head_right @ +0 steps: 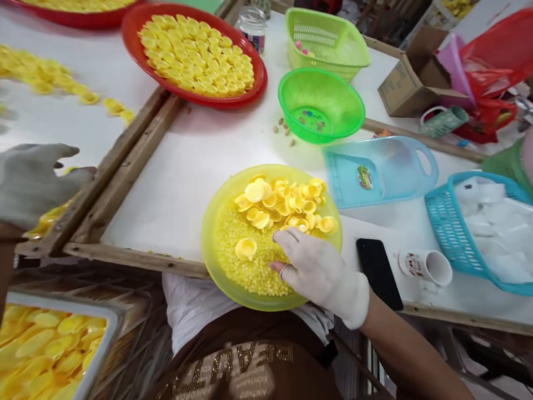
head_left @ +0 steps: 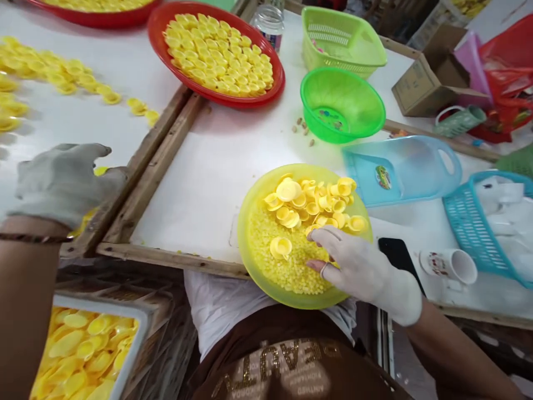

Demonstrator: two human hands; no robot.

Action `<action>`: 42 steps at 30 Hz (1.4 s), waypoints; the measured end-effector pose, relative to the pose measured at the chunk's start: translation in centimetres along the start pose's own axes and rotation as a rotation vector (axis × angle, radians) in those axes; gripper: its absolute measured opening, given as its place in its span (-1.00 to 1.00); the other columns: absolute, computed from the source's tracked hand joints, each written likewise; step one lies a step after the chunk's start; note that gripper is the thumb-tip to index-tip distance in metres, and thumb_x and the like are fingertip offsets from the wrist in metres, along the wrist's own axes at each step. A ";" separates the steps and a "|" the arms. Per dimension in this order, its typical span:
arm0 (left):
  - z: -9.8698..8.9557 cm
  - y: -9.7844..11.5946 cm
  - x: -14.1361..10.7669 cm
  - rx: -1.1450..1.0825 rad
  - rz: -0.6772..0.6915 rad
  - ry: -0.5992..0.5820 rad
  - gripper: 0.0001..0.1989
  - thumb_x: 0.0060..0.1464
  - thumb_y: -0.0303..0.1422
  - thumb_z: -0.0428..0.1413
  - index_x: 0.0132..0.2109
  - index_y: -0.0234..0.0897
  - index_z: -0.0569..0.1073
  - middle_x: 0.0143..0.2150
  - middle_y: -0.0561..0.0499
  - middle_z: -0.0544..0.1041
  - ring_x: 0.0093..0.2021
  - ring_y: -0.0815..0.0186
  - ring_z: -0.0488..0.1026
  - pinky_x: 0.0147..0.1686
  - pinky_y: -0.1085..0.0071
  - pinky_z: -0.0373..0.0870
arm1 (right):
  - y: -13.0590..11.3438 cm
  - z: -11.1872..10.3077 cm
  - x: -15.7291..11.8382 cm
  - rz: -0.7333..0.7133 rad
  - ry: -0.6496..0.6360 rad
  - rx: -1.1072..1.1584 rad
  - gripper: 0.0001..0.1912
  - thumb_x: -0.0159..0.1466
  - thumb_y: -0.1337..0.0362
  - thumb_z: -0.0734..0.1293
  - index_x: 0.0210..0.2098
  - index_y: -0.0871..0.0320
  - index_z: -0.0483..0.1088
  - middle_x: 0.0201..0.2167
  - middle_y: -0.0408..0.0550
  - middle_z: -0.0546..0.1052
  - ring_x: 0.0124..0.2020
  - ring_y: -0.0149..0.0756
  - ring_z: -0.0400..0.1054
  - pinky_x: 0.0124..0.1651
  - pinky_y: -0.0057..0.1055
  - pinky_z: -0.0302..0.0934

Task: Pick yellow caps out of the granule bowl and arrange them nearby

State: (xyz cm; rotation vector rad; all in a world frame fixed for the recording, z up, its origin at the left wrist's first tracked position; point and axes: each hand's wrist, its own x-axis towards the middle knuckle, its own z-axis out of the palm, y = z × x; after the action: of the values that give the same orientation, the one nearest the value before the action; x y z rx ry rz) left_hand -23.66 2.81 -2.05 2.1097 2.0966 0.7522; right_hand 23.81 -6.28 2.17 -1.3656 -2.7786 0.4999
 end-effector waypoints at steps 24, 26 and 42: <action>6.2 23.5 -9.3 -0.174 0.495 -0.337 -0.81 0.13 -0.32 0.16 -0.11 -0.26 0.45 -0.14 -0.06 0.54 -0.16 0.09 0.49 -0.10 0.09 0.33 | -0.2 0.6 1.3 -0.004 0.045 0.226 -0.79 0.34 0.45 0.22 -0.05 0.16 0.34 -0.13 0.00 0.51 -0.10 -0.21 0.40 -0.03 -0.24 0.32; 6.3 23.4 -9.5 -0.220 0.495 -0.297 -0.81 0.15 -0.33 0.15 -0.10 -0.28 0.43 -0.11 -0.07 0.55 -0.14 0.10 0.50 -0.09 0.10 0.34 | 0.1 1.0 0.7 0.038 -0.081 0.138 -0.84 0.35 0.43 0.22 -0.10 0.18 0.36 -0.17 0.00 0.50 -0.17 -0.20 0.41 -0.09 -0.24 0.32; 6.3 23.2 -9.8 -0.325 0.527 -0.139 -0.79 0.12 -0.40 0.17 -0.08 -0.30 0.40 -0.13 -0.08 0.58 -0.17 0.14 0.53 -0.12 0.17 0.40 | -1.2 -1.0 2.2 -0.146 0.182 0.155 -0.78 0.39 0.43 0.16 -0.12 0.12 0.41 -0.22 -0.07 0.54 -0.20 -0.30 0.41 -0.15 -0.38 0.31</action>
State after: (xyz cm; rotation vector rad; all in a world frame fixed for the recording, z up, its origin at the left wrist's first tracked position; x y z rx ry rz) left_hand 0.68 -6.32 -1.41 2.4458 1.2475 0.8852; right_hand 21.67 -5.02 3.22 -1.1077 -2.6070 0.5418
